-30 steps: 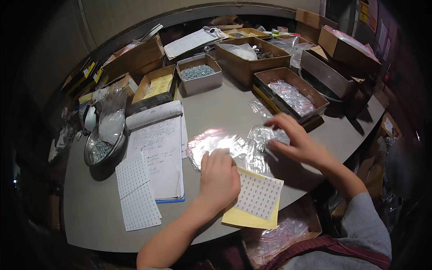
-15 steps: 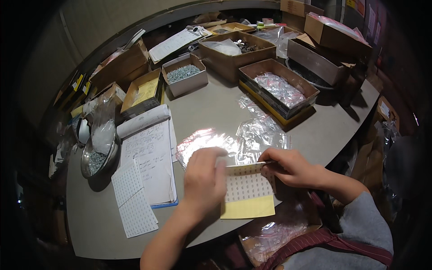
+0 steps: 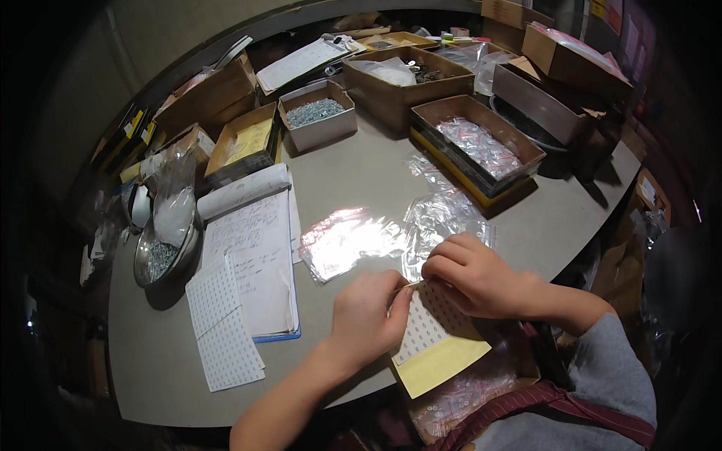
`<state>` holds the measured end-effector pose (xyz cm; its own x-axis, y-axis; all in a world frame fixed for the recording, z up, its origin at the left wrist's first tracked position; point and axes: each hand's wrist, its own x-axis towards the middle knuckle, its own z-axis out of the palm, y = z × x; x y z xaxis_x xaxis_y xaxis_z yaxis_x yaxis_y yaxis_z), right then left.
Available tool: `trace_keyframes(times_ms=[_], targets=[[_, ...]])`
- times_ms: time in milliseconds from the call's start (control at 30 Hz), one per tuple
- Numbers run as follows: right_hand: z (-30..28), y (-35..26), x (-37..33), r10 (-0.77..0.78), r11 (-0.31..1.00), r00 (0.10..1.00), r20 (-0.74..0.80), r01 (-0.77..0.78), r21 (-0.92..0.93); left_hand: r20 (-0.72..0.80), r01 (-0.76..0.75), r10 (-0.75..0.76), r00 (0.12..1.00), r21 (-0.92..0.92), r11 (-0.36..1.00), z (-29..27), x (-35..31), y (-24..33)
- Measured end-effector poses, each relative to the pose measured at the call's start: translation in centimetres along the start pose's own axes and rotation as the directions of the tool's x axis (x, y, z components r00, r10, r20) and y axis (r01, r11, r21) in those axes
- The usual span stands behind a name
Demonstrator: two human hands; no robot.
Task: The person repeatedly peels small round stickers from a yellow sheet and affixes them to small clear plastic pouches on a cluttered worktable. The pouches are placed into a cardboard box after labeling.
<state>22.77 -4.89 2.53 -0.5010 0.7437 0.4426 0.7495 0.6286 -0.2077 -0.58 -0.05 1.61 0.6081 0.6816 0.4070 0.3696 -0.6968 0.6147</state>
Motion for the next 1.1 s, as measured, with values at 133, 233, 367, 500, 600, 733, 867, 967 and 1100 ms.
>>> trace_keyframes(times_ms=[133, 233, 367, 500, 600, 733, 867, 967, 1100], targets=[[0.6, -0.4, -0.2, -0.163, 0.979, 0.984, -0.07, 0.152, -0.135, 0.145, 0.31, -0.286, 0.947, -0.183, 0.933, 0.1, 0.0, -0.5], [0.5, -0.4, -0.2, -0.251, 0.963, 0.967, -0.052, 0.244, -0.111, 0.167, 0.314, -0.289, 0.943, -0.147, 0.938, -0.1, 0.1, -1.1], [-0.8, 0.5, 1.4, -0.124, 0.968, 0.992, -0.034, 0.129, 0.217, 0.165, 0.375, -0.351, 0.922, -0.145, 0.916, -0.5, 0.5, -0.8], [-0.3, 3.8, 6.2, 0.189, 0.907, 0.966, 0.178, -0.241, 0.346, 0.144, 0.268, -0.259, 0.955, -0.049, 0.962, -0.6, 0.5, 0.3], [1.3, 6.2, 8.7, 0.195, 0.924, 0.925, 0.327, -0.285, 0.254, 0.056, 0.09, -0.091, 0.994, 0.022, 0.996, 0.1, 0.0, -0.2], [2.9, 7.0, 9.3, 0.246, 0.965, 0.904, 0.349, -0.262, -0.001, 0.029, 0.055, -0.057, 0.998, 0.057, 0.997, 0.6, -0.1, -0.6], [0.9, 5.7, 9.6, 0.386, 0.915, 0.879, 0.28, -0.326, -0.238, 0.006, 0.092, -0.093, 0.996, 0.053, 0.994, 1.0, -0.4, -0.9], [-0.1, 6.6, 7.3, 0.275, 0.961, 0.956, 0.101, -0.27, -0.068, 0.013, 0.062, -0.062, 0.998, 0.014, 0.998, 0.5, -0.1, -1.4], [-1.6, 4.8, 4.1, 0.102, 0.912, 0.939, 0.329, -0.22, 0.345, -0.005, 0.092, -0.092, 0.996, -0.021, 0.996, 0.0, 0.2, -1.2]])
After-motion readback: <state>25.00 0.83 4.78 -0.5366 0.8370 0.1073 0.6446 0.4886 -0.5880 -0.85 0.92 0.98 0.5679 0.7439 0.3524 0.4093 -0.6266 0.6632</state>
